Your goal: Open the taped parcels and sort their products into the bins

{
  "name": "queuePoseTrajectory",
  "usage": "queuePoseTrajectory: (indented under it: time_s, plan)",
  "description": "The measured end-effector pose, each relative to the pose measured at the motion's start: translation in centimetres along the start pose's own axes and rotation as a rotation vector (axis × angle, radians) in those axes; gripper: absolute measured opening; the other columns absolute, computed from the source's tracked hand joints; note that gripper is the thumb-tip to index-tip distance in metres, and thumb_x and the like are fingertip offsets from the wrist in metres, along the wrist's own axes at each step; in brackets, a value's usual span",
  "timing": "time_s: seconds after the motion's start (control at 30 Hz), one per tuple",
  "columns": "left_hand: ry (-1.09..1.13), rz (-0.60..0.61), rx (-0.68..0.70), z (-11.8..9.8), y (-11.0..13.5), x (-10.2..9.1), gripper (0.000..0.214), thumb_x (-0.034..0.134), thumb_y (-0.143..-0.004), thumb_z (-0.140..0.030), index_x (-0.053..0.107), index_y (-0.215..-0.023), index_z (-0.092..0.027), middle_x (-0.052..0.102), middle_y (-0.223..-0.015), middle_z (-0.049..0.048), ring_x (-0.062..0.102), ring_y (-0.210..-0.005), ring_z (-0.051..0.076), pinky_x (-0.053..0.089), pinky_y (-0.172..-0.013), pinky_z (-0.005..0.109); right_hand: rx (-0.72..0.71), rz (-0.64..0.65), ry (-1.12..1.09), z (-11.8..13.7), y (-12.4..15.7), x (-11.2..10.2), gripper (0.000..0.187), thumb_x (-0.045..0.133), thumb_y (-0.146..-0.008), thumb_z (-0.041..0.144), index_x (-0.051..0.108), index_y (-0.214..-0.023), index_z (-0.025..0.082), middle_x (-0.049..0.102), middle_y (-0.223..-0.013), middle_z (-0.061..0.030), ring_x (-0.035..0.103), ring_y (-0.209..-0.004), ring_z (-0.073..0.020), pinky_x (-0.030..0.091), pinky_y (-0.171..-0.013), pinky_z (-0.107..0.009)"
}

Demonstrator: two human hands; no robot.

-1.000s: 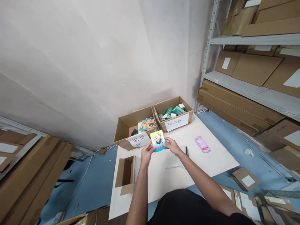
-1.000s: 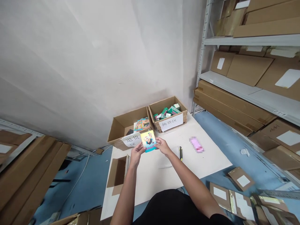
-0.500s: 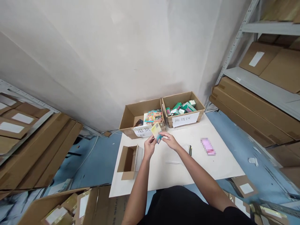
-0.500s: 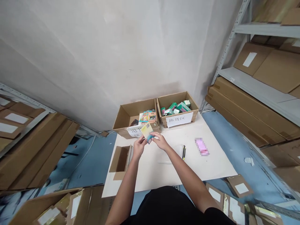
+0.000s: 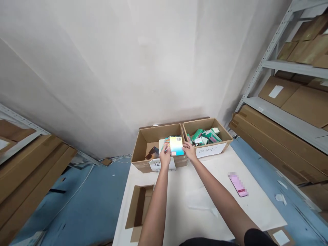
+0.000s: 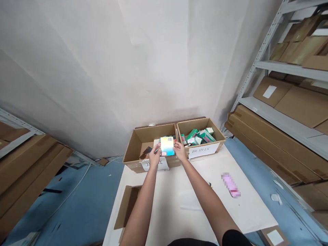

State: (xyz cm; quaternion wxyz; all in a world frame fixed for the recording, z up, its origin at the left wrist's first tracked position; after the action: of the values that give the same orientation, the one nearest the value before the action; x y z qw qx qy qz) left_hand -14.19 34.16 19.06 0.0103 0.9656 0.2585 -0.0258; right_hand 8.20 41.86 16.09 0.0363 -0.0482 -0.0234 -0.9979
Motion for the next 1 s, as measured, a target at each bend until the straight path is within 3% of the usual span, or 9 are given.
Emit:
queuePoseTrajectory:
  time_s: [0.1, 0.23, 0.37, 0.53, 0.63, 0.77, 0.87, 0.93, 1.0]
  plan:
    - [-0.131, -0.090, -0.040, 1.7, -2.2, -1.3, 0.065, 0.071, -0.088, -0.028, 0.057, -0.152, -0.023, 0.062, -0.152, 0.0125, 0.063, -0.133, 0.030, 0.052, -0.111, 0.041, -0.058, -0.161, 0.189, -0.5, -1.8, -2.1, 0.059, 0.065, -0.078, 0.041, 0.065, -0.133, 0.020, 0.070, -0.133, -0.0145, 0.072, -0.108, -0.0272, 0.057, -0.097, -0.043]
    - [-0.273, -0.064, -0.022, 7.9, 0.4, -2.7, 0.055, 0.062, -0.092, -0.026, 0.061, -0.147, -0.023, 0.068, -0.142, 0.0123, 0.067, -0.124, 0.028, 0.052, -0.108, 0.040, -0.054, -0.112, 0.339, -6.5, 2.5, -5.3, 0.053, 0.059, -0.082, 0.036, 0.065, -0.133, 0.022, 0.071, -0.133, -0.0121, 0.072, -0.107, -0.0260, 0.057, -0.100, -0.044]
    - [-0.494, 0.196, -0.141, 16.9, 9.2, 1.2, 0.053, 0.061, -0.089, -0.023, 0.065, -0.142, -0.022, 0.069, -0.137, 0.0136, 0.067, -0.126, 0.029, 0.052, -0.110, 0.043, 0.093, -0.089, 0.532, -15.1, 11.8, -10.6, 0.054, 0.054, -0.083, 0.030, 0.065, -0.136, 0.021, 0.066, -0.140, -0.0133, 0.071, -0.112, -0.0278, 0.056, -0.102, -0.046]
    - [-0.909, 0.847, -0.220, 26.6, 25.0, 9.5, 0.081, 0.072, -0.084, -0.035, 0.045, -0.160, -0.029, 0.033, -0.174, 0.0120, 0.034, -0.158, 0.037, 0.044, -0.120, 0.049, 0.347, -0.046, 0.897, -23.4, 22.7, -17.3, 0.063, 0.058, -0.085, 0.024, 0.059, -0.148, 0.017, 0.042, -0.166, -0.0161, 0.045, -0.150, -0.0335, 0.042, -0.120, -0.045]
    - [-1.100, 1.063, -0.250, 30.8, 31.1, 10.0, 0.079, 0.068, -0.086, -0.030, 0.043, -0.162, -0.031, 0.015, -0.179, 0.0088, 0.011, -0.164, 0.042, 0.037, -0.122, 0.059, 0.427, 0.102, 1.007, -27.2, 27.2, -19.3, 0.066, 0.062, -0.086, 0.022, 0.057, -0.152, 0.020, 0.038, -0.169, -0.0128, 0.036, -0.156, -0.0346, 0.040, -0.121, -0.045]
    - [-1.170, 0.924, -0.312, 33.3, 32.4, 5.8, 0.068, 0.061, -0.087, -0.017, 0.056, -0.153, -0.028, 0.014, -0.179, 0.0083, 0.007, -0.165, 0.038, 0.029, -0.128, 0.055, 0.445, 0.229, 1.044, -29.7, 30.3, -20.0, 0.065, 0.062, -0.089, 0.024, 0.057, -0.154, 0.024, 0.030, -0.174, -0.0096, 0.033, -0.158, -0.0352, 0.042, -0.120, -0.044]
    - [-1.000, 0.786, -0.424, 33.7, 32.8, 2.4, 0.070, 0.066, -0.081, -0.015, 0.057, -0.151, -0.023, 0.017, -0.178, 0.0118, 0.009, -0.165, 0.038, 0.033, -0.126, 0.056, 0.462, 0.293, 1.031, -30.4, 30.8, -18.3, 0.065, 0.064, -0.088, 0.023, 0.059, -0.152, 0.020, 0.027, -0.175, -0.0128, 0.027, -0.160, -0.0367, 0.041, -0.120, -0.045]
    - [-0.840, 0.743, -0.465, 33.5, 33.4, 1.6, 0.074, 0.067, -0.077, -0.014, 0.056, -0.151, -0.018, 0.026, -0.175, 0.0159, 0.013, -0.164, 0.038, 0.032, -0.127, 0.058, 0.460, 0.283, 0.990, -30.2, 30.4, -16.4, 0.065, 0.065, -0.086, 0.022, 0.060, -0.150, 0.017, 0.033, -0.172, -0.0160, 0.029, -0.160, -0.0360, 0.041, -0.121, -0.046]
    - [-0.735, 0.726, -0.469, 33.1, 34.1, 2.1, 0.074, 0.064, -0.077, -0.013, 0.056, -0.151, -0.016, 0.038, -0.170, 0.0168, 0.023, -0.162, 0.036, 0.029, -0.129, 0.057, 0.459, 0.230, 0.864, -29.6, 29.9, -14.5, 0.062, 0.064, -0.085, 0.024, 0.062, -0.147, 0.017, 0.050, -0.162, -0.0172, 0.045, -0.151, -0.0340, 0.044, -0.118, -0.047]
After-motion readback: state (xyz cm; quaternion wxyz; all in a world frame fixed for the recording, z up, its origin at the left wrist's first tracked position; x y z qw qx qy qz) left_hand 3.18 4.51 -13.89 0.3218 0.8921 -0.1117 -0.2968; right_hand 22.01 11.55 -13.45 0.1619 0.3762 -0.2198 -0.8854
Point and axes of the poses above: each hand's wrist, its own y-axis away from the middle knuckle, its own x-axis out of the palm, z = x × y, the point moved 10 cm from there along -y, towards the middle knuckle
